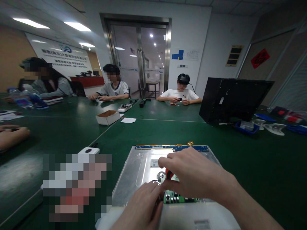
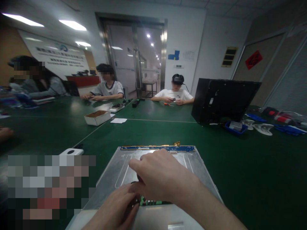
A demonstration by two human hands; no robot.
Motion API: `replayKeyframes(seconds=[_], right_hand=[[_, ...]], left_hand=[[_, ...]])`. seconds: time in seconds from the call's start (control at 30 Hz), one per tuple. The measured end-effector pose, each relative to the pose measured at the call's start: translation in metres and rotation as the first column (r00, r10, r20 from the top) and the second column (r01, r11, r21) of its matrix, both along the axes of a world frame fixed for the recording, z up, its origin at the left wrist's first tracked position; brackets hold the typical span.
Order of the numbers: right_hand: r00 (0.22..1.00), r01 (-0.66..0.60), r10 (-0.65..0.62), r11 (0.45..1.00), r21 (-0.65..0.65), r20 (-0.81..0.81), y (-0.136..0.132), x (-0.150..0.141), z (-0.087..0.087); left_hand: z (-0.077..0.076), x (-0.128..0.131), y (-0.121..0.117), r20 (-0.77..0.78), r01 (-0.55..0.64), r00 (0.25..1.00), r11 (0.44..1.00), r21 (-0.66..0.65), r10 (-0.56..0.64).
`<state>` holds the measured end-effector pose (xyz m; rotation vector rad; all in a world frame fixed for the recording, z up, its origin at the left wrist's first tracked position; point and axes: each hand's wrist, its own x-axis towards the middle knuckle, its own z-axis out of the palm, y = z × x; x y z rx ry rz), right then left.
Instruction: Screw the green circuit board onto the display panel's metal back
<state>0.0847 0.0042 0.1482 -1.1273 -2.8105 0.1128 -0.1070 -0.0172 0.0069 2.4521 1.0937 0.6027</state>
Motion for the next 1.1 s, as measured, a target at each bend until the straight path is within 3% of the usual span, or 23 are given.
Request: replayKeyframes(seconds=[0.23,0.63,1.1], right_hand=[[0.996,-0.088,0.087,0.996,-0.029,-0.023,-0.0018,0.0033,0.0019],[0.999,-0.031,0.031,0.999,-0.014,-0.013,0.0021,0.0000,-0.0006],[0.997,-0.073,0.072,0.997,-0.029,-0.027,-0.0032,0.0017,0.0033]], left_hand=[[0.0024,0.0002,0.0001,-0.028,-0.010,1.000,1.000,-0.010,0.010],[-0.0015,-0.0005,-0.0001,-0.030,-0.010,1.000,1.000,-0.010,0.009],[0.0012,0.0000,-0.0003,0.000,-0.014,1.000,1.000,0.023,0.014]])
